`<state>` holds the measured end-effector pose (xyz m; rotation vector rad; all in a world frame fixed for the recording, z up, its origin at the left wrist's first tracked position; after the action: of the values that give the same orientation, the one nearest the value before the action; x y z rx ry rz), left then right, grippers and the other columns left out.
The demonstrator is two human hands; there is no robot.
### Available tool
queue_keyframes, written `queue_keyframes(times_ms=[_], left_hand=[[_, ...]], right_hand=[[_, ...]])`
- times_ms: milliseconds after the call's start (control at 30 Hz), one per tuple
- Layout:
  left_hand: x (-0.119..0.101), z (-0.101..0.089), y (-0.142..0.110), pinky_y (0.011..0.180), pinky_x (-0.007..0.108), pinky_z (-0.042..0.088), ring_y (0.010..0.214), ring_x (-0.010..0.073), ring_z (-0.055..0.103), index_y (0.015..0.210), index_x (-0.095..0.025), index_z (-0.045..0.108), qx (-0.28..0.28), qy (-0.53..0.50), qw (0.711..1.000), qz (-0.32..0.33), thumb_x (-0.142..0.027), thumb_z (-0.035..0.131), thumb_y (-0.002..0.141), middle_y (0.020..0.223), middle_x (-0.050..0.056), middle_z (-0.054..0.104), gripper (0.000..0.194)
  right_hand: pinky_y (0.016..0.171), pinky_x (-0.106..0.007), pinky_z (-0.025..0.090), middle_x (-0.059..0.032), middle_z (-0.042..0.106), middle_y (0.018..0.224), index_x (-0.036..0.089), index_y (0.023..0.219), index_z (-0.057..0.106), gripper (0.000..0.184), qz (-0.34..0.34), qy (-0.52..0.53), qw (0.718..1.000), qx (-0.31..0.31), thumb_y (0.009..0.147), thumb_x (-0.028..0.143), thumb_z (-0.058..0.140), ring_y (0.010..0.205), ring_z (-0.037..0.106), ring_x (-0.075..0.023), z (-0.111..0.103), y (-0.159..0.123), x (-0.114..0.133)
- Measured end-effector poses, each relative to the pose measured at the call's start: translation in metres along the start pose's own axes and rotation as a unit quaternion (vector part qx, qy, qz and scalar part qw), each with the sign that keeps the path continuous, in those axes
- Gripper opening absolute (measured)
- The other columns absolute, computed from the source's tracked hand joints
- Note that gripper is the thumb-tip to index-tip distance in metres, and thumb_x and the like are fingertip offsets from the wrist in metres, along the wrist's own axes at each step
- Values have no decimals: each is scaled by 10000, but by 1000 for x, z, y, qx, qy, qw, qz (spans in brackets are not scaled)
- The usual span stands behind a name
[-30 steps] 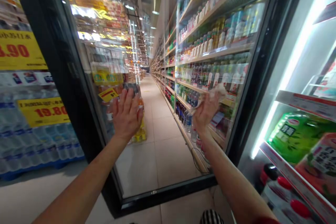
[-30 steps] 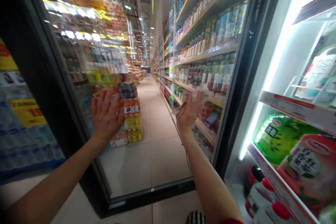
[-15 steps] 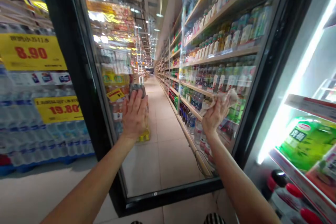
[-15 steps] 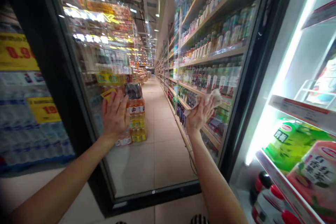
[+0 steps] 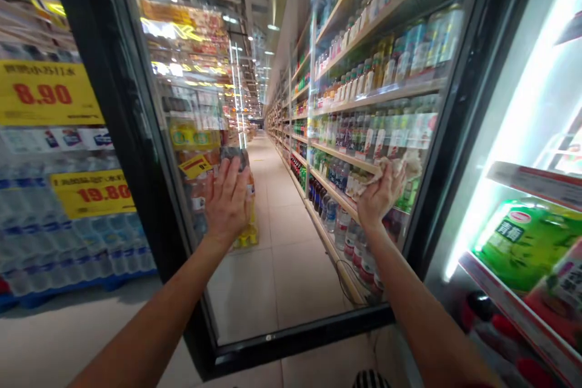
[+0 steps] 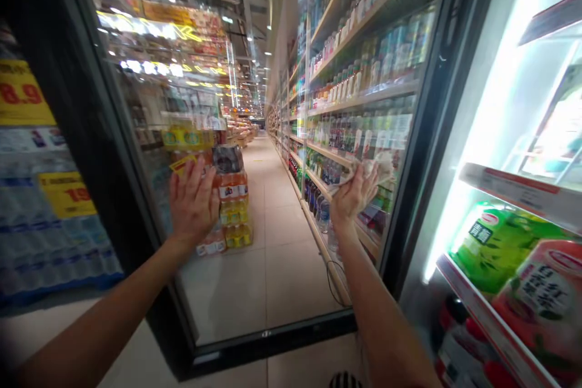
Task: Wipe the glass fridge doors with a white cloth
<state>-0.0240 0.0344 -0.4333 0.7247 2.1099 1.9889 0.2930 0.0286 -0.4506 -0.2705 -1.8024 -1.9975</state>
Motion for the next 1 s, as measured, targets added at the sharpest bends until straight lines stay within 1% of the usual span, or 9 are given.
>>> queue_keyframes(times_ms=[100,233,300,433,500,633,733,833,1000], left_hand=[[1,1,0,1113,448,165,1354,229,240,1383,-203,315,-4,-11,1000,0,-195,450,852,1431,98,331,548],[3,0,0,1112,439,172,1352,224,247,1384,-233,312,-6,-22,1000,8,-198,464,853,1433,86,332,553],[2,-1,1,1111,434,179,1353,217,243,1385,-231,309,-7,-14,1000,11,-187,470,848,1428,89,340,562],[-1,-2,1,1114,439,173,1355,214,238,1387,-208,302,-7,5,1000,9,-174,478,834,1423,101,346,582],[-2,-2,1,1113,440,175,1354,211,242,1390,-215,294,-6,8,1000,5,-172,476,834,1425,93,344,587],[-1,-2,1,1111,439,181,1355,205,240,1397,-235,274,-10,2,1000,8,-173,475,839,1433,81,330,597],[0,-3,1,1109,439,183,1352,210,249,1391,-231,291,-13,0,1000,13,-169,482,838,1428,89,338,588],[0,-3,1,1111,438,182,1352,208,246,1392,-239,287,-7,-4,1000,13,-173,474,842,1432,80,331,585],[-1,-2,0,1116,431,175,1351,199,250,1383,-238,305,-10,-3,1000,3,-185,457,846,1435,68,329,561]], right_hand=[[1080,-507,231,-104,398,1408,233,1291,462,423,-137,26,988,64,889,223,329,1380,206,-239,12,-29,74],[1118,-439,181,-1,509,1327,337,1190,536,352,-388,66,907,151,858,244,462,1358,264,-181,21,-86,143],[1118,-454,168,-9,516,1319,334,1193,535,347,-382,47,912,140,866,254,449,1353,277,-184,18,-76,118],[1059,-547,234,-139,423,1385,205,1304,444,428,-103,-8,995,8,902,272,311,1353,278,-254,3,2,11],[1043,-566,253,-169,389,1404,168,1341,392,460,-14,-5,999,-39,906,270,284,1347,288,-272,0,18,-6],[1090,-493,229,-82,426,1395,251,1299,447,415,-180,26,982,50,899,242,339,1369,245,-226,16,-26,82],[1129,-446,165,13,490,1347,350,1217,511,363,-389,65,907,144,869,267,452,1353,279,-184,23,-83,145],[1118,-487,161,-22,503,1335,325,1191,539,347,-357,42,923,140,862,247,460,1340,305,-205,19,-70,113],[1032,-602,256,-151,395,1403,202,1340,390,460,-37,-11,999,-24,891,244,305,1348,286,-281,2,19,0]])
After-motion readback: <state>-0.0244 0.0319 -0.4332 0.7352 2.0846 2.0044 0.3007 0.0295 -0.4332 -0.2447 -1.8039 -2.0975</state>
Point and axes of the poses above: each hand's wrist, its own y-axis towards the middle knuckle, its own z-axis out of the palm, x = y × z, the point moved 7 cm from there along y, towards the middle knuckle
